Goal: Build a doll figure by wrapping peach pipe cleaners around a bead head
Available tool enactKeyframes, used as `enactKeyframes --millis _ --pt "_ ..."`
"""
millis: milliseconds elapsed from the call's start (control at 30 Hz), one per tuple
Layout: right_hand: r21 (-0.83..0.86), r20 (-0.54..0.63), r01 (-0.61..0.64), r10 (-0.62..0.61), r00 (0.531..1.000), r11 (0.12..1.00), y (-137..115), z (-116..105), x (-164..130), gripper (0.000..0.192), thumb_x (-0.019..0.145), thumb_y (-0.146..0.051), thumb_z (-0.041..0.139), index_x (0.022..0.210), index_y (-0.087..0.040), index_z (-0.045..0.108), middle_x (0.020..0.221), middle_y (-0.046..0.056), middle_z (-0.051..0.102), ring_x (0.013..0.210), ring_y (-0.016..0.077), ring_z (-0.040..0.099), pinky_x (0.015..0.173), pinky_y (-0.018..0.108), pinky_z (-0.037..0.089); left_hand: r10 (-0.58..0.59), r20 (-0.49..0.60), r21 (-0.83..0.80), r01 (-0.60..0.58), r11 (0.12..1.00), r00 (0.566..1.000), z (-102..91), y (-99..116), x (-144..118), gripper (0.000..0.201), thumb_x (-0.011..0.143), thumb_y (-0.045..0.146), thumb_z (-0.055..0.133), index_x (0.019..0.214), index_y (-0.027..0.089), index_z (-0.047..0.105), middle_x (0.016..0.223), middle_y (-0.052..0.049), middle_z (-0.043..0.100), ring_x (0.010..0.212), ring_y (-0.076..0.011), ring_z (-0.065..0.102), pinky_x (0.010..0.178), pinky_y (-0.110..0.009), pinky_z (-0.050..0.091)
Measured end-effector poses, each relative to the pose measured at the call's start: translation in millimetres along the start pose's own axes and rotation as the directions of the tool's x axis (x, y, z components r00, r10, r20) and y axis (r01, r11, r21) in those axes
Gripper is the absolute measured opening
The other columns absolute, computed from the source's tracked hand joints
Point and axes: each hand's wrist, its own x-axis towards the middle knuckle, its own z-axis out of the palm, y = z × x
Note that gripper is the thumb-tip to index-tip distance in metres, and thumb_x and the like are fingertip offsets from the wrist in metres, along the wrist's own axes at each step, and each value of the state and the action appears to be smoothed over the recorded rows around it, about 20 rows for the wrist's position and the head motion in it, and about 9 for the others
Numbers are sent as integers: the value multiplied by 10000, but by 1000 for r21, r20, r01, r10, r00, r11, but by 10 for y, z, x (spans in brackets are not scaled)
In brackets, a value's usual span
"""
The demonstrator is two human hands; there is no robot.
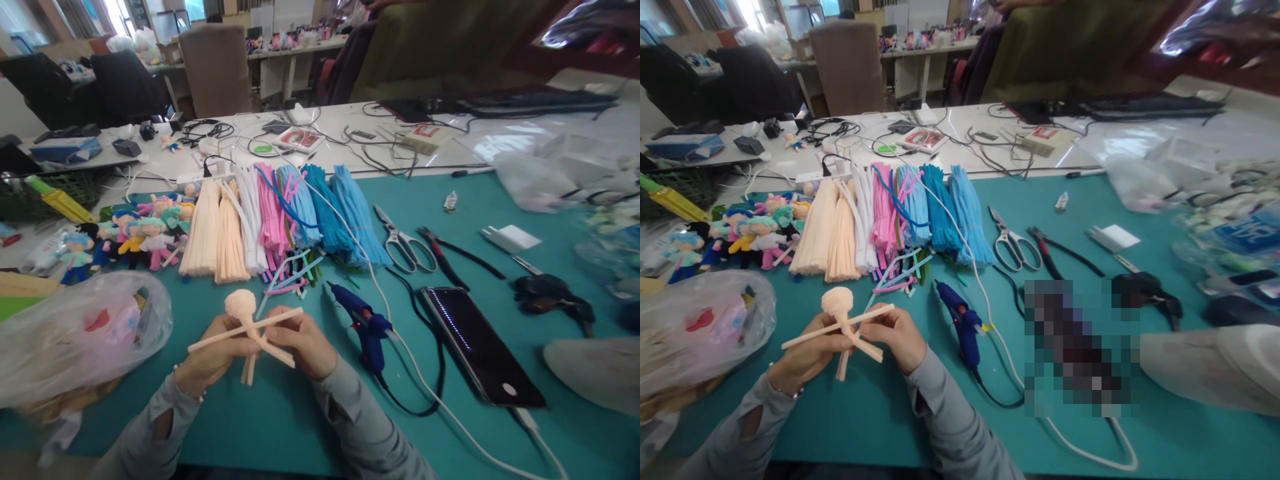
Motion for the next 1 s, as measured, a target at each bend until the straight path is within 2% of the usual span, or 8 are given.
enactKeyframes --millis 267,433,600,700,767,800,900,1000 --pt "0 -71 25 -25 997 1000 99 113 34 233 565 -333 748 536 -155 600 477 -33 565 449 79 455 471 208 356 91 -132 -55 -99 994 987 15 2 25 120 473 172 735 509 153 622 498 8 564 505 -127 525 523 -256 448" --pt "-38 -139 81 -85 987 996 196 168 35 263 558 -391 761 593 -156 650 496 -36 550 445 80 441 443 212 364 243 -238 19 -245 969 941 22 6 52 130 495 180 736 538 155 616 526 19 566 517 -125 526 515 -245 442" --pt "-60 -171 80 -89 981 995 258 179 32 330 583 -455 743 593 -140 646 502 -14 563 422 77 429 421 221 360 306 -307 143 -274 951 901 -20 -76 81 111 536 195 725 608 152 652 560 -1 620 538 -148 557 525 -256 448" --pt "-202 -160 136 -170 972 970 241 173 0 306 655 -447 693 655 -145 649 529 -1 585 434 88 447 429 226 373 313 -359 149 -277 949 879 -44 -108 108 82 528 158 715 553 156 636 527 7 611 531 -140 552 550 -252 447" --pt "-424 -125 251 -331 935 870 209 165 -34 228 704 -383 661 728 -156 653 548 -1 588 457 99 462 447 229 383 301 -378 118 -277 954 875 -52 -113 128 74 518 137 704 546 155 638 531 4 619 557 -147 566 584 -255 454" --pt "-555 -89 317 -433 897 769 191 158 -51 175 726 -339 643 739 -165 645 552 -4 583 467 101 463 457 229 384 291 -385 97 -276 956 876 -54 -112 138 72 514 132 700 548 153 639 542 0 626 574 -151 573 598 -256 457" --pt "-830 106 432 -661 743 353 148 137 -90 114 781 -232 572 681 -181 592 558 -5 559 485 104 465 480 228 373 245 -376 36 -250 967 894 -46 -103 152 75 511 134 696 548 146 632 549 -2 621 567 -145 568 582 -251 451" --pt "-894 280 446 -710 646 54 138 120 -107 175 833 -190 499 673 -184 568 593 11 578 534 115 510 506 232 368 202 -336 18 -208 978 920 -22 -95 135 111 517 162 717 546 147 611 523 13 598 533 -132 548 534 -237 429"
